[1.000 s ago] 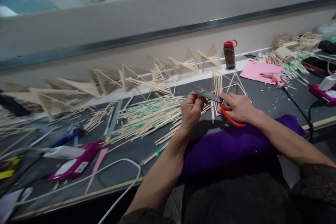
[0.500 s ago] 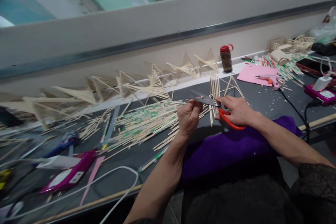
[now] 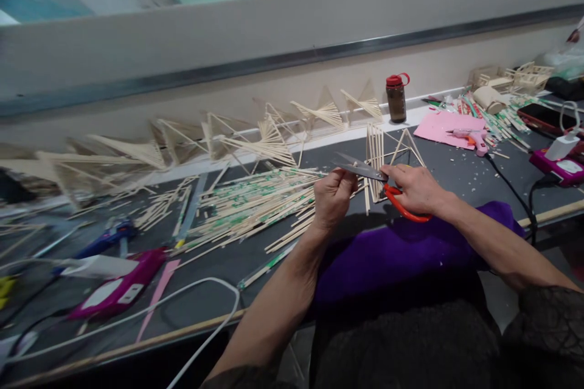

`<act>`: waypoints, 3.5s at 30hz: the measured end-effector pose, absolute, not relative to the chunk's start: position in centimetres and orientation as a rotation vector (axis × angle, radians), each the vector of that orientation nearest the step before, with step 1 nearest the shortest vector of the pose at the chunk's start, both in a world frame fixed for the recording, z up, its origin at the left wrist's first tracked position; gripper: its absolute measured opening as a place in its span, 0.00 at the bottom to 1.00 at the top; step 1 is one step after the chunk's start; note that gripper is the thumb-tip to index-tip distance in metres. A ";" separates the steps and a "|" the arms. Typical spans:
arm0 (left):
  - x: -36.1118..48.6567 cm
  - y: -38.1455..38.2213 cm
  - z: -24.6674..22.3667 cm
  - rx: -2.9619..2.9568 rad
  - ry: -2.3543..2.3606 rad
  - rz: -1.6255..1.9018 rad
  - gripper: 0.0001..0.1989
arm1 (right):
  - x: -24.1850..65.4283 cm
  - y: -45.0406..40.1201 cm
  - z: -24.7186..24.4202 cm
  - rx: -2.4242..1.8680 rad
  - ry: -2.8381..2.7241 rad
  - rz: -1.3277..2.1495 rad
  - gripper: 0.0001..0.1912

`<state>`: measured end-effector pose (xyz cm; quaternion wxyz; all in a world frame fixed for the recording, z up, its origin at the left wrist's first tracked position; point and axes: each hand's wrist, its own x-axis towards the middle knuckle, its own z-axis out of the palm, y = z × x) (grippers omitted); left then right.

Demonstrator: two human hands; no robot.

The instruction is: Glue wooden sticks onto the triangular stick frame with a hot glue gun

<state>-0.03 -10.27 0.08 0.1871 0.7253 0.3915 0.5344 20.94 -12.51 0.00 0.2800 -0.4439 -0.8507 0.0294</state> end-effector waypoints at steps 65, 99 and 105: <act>0.0 -9.9 0.0 1.978 0.924 1.556 0.13 | 21.3 -12.3 -0.9 -1.078 -2.194 -0.100 0.22; 0.2 -10.0 -1.4 2.079 1.213 1.512 0.14 | 20.0 -12.9 -0.2 -1.250 -2.274 0.241 0.23; 0.5 -10.1 -0.9 1.955 1.200 1.494 0.15 | 19.9 -12.8 -0.2 -1.246 -2.231 0.194 0.23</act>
